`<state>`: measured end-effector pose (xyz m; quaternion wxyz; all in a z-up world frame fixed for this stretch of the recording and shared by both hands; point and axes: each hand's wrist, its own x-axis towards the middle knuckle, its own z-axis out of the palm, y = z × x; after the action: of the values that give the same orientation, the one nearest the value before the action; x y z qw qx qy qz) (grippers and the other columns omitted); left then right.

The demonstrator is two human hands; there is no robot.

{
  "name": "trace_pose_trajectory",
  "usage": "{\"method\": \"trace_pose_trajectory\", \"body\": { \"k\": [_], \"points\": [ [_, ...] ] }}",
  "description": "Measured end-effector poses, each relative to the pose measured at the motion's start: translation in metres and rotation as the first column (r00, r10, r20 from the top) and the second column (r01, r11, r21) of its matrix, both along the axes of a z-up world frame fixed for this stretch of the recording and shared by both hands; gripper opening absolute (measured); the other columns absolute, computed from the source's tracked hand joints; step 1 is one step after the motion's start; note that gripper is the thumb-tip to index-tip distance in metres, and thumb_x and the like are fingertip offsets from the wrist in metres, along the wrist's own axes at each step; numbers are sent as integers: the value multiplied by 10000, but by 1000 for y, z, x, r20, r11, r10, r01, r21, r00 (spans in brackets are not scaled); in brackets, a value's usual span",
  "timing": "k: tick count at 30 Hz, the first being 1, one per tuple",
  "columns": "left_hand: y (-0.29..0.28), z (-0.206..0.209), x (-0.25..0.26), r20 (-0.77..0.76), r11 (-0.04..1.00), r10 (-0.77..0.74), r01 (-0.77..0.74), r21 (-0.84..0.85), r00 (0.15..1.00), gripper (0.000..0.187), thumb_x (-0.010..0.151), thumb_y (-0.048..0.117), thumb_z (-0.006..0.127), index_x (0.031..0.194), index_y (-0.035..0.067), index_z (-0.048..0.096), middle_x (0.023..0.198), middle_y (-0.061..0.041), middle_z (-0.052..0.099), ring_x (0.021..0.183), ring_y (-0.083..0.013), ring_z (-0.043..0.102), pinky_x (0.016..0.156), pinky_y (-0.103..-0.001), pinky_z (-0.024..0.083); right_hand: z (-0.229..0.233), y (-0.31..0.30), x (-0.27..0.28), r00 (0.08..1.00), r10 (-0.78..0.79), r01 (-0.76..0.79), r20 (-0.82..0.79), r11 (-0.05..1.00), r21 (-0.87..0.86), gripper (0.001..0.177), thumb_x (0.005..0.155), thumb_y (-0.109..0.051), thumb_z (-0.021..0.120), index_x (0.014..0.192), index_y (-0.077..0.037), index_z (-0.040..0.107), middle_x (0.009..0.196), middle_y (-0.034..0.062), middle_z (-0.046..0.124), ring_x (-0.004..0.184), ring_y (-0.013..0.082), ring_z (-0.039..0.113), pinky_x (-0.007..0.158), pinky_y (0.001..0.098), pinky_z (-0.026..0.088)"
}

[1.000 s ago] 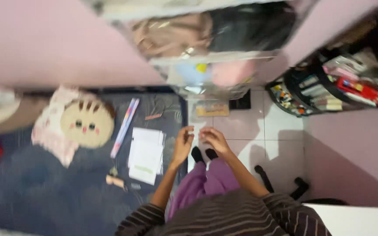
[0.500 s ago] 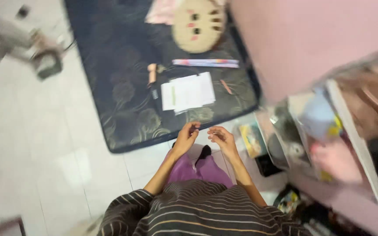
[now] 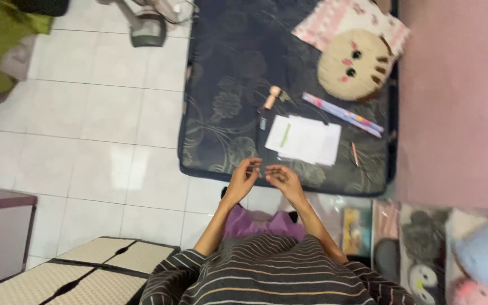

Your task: The person picks up a pink and white bag, places it on a chair, then picks up a black power adapter and wraps its cable around it. They place the adapter on the floor, then pick up a white cable and wrap it neatly before placing it on the floor.

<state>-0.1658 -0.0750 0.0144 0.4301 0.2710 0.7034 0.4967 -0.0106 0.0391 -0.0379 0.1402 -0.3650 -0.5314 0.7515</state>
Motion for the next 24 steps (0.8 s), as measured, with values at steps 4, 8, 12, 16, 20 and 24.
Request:
{"method": "trace_pose_trajectory", "body": {
  "k": [4, 8, 12, 16, 20, 24],
  "points": [
    [-33, 8, -82, -87, 991, 128, -123, 59, 988, 282, 998, 93, 578, 1269, 63, 653, 1166, -197, 654, 1066, -425, 690, 890, -453, 577, 5, -18, -97, 997, 67, -68, -42, 997, -27, 399, 848, -40, 822, 1217, 23, 685, 1069, 165, 734, 915, 168, 718, 770, 294, 593],
    [-69, 9, -134, -152, 974, 225, -217, 67, 962, 285, 991, 86, 575, 1265, 72, 650, 1153, -187, 657, 1038, -404, 692, 859, -434, 584, -3, -37, -166, 987, 139, -141, -86, 990, -15, 397, 837, -54, 836, 1202, -1, 691, 1069, 154, 735, 901, 146, 718, 802, 273, 591],
    [-77, 1, -166, -181, 942, 333, -320, 98, 925, 275, 997, 118, 578, 1259, 78, 649, 1123, -184, 660, 1033, -426, 683, 848, -447, 587, 14, -29, -211, 974, 206, -204, -93, 978, 30, 413, 825, -92, 862, 1191, 4, 697, 1068, 180, 724, 915, 183, 717, 825, 306, 586],
    [-79, 4, -187, -175, 915, 402, -387, 112, 899, 291, 985, 102, 595, 1270, 102, 656, 1138, -149, 666, 1027, -386, 698, 866, -428, 576, 6, -16, -248, 955, 283, -281, -89, 959, 35, 393, 850, -81, 839, 1207, -6, 691, 1064, 175, 727, 913, 171, 717, 842, 304, 587],
    [-90, -2, -220, -176, 904, 427, -414, 106, 887, 314, 990, 106, 587, 1298, 112, 647, 1146, -142, 674, 1016, -369, 697, 860, -422, 565, 5, -17, -294, 938, 337, -333, -76, 941, 63, 365, 861, -78, 816, 1200, -11, 697, 1055, 153, 728, 910, 144, 703, 848, 285, 573],
    [-116, -11, -263, -181, 873, 488, -477, 105, 854, 317, 994, 91, 579, 1306, 68, 628, 1146, -191, 677, 1025, -395, 687, 861, -454, 563, -11, -29, -346, 908, 411, -410, -77, 912, 29, 406, 847, -72, 829, 1221, -1, 689, 1065, 169, 730, 931, 180, 716, 882, 311, 569]
  ]
}}
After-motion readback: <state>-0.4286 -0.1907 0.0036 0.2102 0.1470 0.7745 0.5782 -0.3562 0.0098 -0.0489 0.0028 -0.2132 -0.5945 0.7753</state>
